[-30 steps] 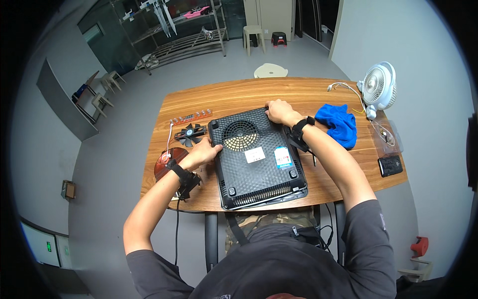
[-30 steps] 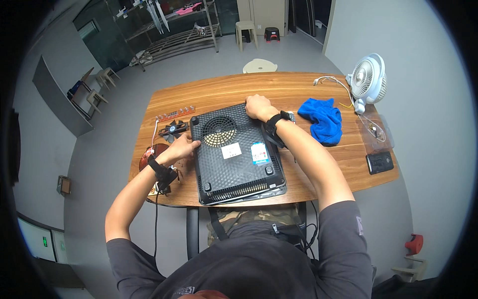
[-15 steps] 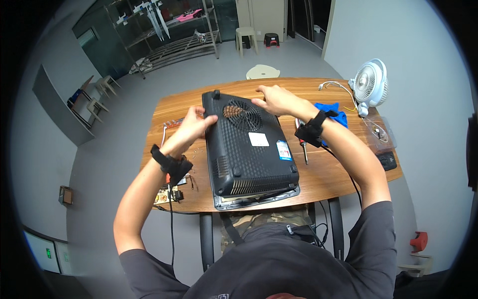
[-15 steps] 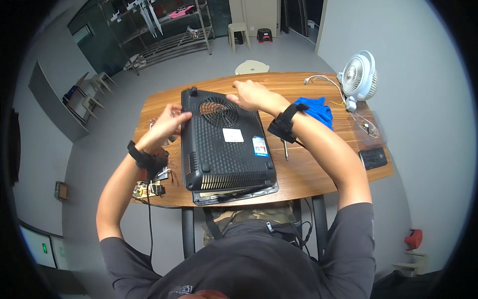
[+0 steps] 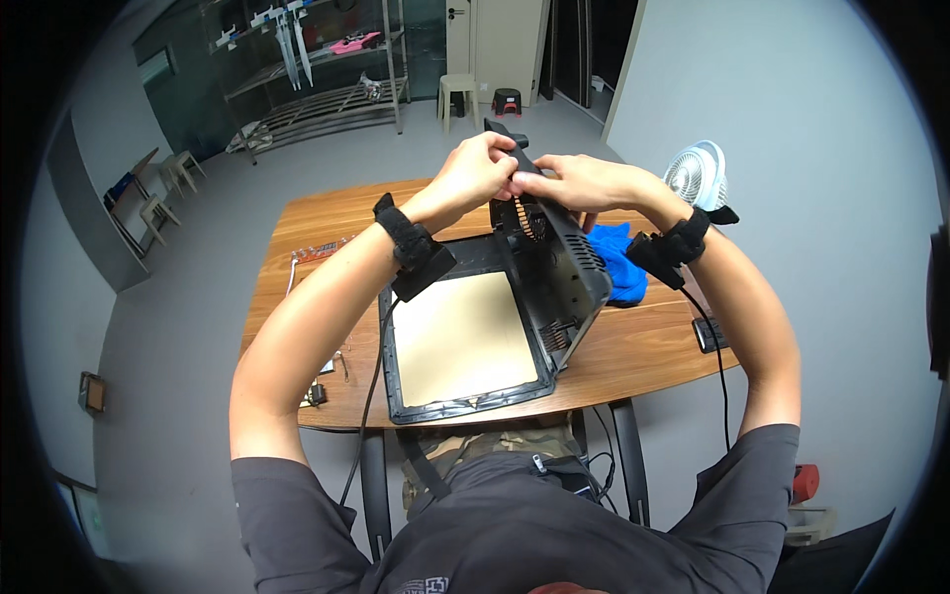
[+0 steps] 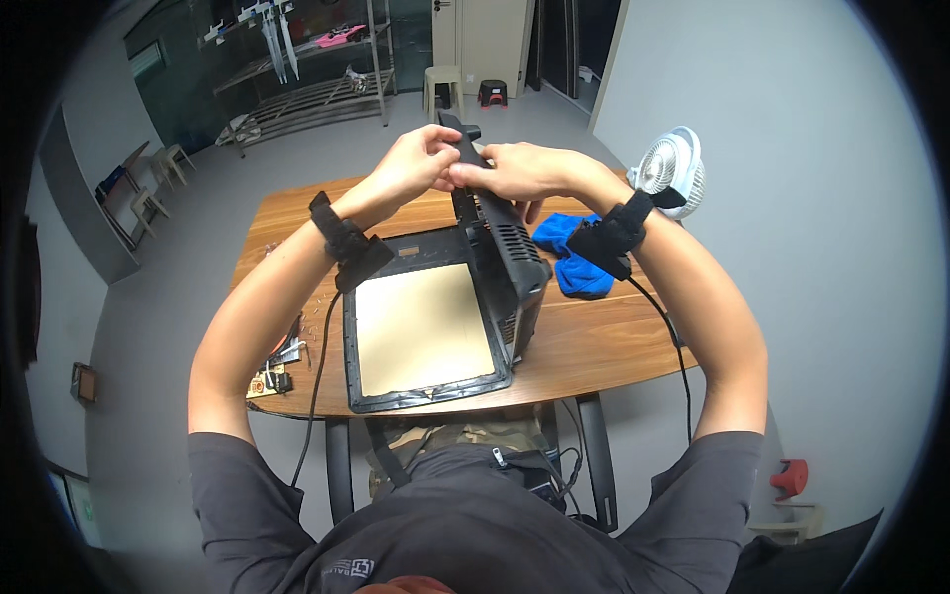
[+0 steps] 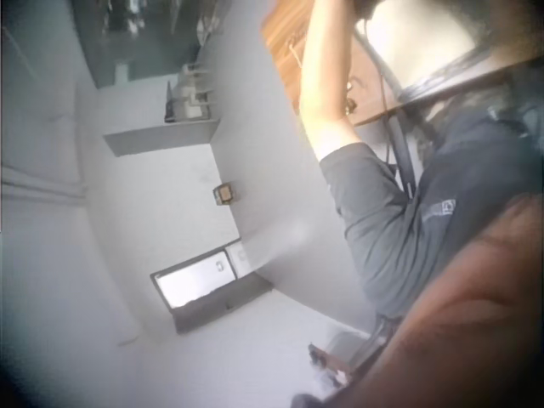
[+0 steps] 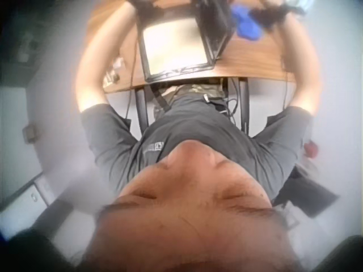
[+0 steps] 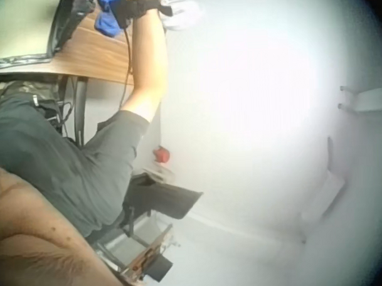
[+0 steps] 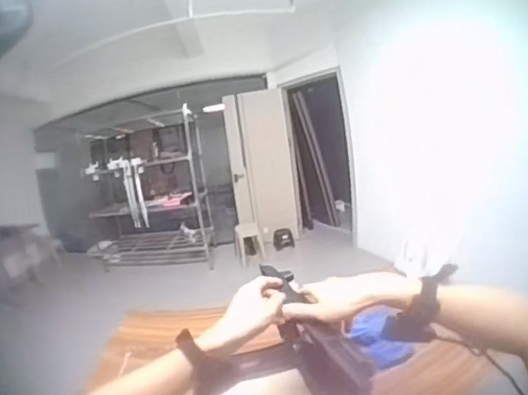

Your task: The person disassembles a black electronic device using a screwdriver, removes a fan, and wipes the interior and exterior with a blue cloth. They then reassemble the device by placing a copper-colored component and securing it with screws.

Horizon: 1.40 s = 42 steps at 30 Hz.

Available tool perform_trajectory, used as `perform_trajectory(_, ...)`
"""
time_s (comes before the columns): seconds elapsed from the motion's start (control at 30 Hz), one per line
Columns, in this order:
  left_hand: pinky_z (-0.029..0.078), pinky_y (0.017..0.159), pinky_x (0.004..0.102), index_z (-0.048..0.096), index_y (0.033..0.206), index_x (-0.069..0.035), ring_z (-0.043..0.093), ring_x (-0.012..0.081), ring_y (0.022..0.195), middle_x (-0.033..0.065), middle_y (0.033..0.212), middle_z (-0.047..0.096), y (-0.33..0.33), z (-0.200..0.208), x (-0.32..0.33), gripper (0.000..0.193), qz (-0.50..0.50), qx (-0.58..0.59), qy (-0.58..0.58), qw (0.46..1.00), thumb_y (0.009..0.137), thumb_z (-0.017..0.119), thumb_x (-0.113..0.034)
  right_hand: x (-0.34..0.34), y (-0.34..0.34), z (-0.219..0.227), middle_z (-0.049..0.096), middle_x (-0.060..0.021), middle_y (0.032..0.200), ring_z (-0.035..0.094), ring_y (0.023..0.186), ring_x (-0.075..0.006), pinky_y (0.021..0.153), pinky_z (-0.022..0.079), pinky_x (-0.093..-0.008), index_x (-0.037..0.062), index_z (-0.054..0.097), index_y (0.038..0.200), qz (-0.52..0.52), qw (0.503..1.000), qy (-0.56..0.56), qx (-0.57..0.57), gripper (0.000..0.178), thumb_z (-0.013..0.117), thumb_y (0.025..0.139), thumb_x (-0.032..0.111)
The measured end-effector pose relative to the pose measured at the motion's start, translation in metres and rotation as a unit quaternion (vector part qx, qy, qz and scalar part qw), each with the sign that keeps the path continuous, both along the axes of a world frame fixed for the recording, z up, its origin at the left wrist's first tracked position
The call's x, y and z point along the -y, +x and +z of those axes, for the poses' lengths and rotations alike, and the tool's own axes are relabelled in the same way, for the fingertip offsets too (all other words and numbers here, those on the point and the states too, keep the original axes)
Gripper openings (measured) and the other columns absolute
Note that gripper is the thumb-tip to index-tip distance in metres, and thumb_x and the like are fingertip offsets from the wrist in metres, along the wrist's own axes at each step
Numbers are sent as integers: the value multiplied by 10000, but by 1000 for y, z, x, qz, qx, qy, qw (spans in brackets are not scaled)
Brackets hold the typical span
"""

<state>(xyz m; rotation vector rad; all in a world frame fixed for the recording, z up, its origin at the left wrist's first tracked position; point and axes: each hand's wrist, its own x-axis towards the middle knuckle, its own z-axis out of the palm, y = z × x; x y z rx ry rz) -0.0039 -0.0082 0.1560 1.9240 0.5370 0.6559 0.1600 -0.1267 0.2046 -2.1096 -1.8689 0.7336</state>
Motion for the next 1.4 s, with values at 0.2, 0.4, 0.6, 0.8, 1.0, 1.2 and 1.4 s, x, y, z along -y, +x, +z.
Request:
perform_trajectory(0.2, 614, 809, 280, 490, 1424, 51, 725, 146, 883, 138, 1124, 684, 15, -3, 4, 409, -66, 36, -52, 996, 1029, 481, -57, 13, 2, 12, 659, -304, 1194, 736, 987, -384, 708, 671, -422, -77, 412, 1434, -54, 997, -50, 19, 729, 587, 915, 404)
perform_trajectory(0.4, 580, 745, 289, 455, 1423, 38, 727, 184, 866, 157, 1056, 702, 4, -52, -24, 468, 6, -69, 42, 997, 1018, 557, -175, 7, 0, 10, 671, -287, 1160, 756, 846, -367, 636, 661, -396, -98, 462, 1395, -108, 993, -28, 43, 654, 554, 915, 336)
perform_trajectory(0.6, 554, 857, 410, 699, 1157, 35, 734, 255, 856, 157, 892, 748, -27, -102, -40, 437, -100, -440, 213, 866, 1047, 523, -350, 16, 12, 11, 676, -293, 1138, 757, 838, -354, 647, 657, -400, -117, 494, 1378, -120, 991, -33, 50, 601, 517, 950, 305)
perform_trajectory(0.8, 546, 887, 398, 687, 1195, 29, 748, 226, 858, 157, 900, 760, -32, -136, -29, 489, -127, -425, 198, 874, 1069, 471, -392, 6, 28, 3, 703, -281, 1035, 750, 844, -350, 638, 650, -391, -159, 579, 1229, -86, 986, -38, 137, 514, 485, 1011, 297)
perform_trajectory(1.0, 572, 840, 374, 661, 1189, 63, 765, 245, 799, 198, 1027, 758, -16, -145, -16, 566, -125, -364, 98, 918, 1078, 436, -444, 20, 51, 30, 671, -170, 874, 654, 757, -241, 684, 554, -389, -118, 584, 1267, -122, 983, 18, 139, 471, 507, 976, 244)
perform_trajectory(1.2, 578, 711, 310, 663, 1005, 126, 725, 180, 711, 159, 915, 741, -30, -141, -41, 546, -109, -259, -41, 959, 1075, 492, -387, 31, 49, 28, 668, -211, 1042, 710, 891, -294, 726, 641, -406, -139, 540, 1247, -84, 995, 38, 22, 481, 470, 1015, 277)
perform_trajectory(1.4, 509, 603, 271, 680, 770, 17, 694, 120, 598, 97, 630, 707, -81, -139, -55, 314, -15, -244, -54, 968, 992, 637, -202, 24, 37, -8, 631, -113, 1027, 651, 925, -197, 751, 586, -366, -42, 532, 1259, -82, 988, -9, -128, 391, 464, 1060, 287)
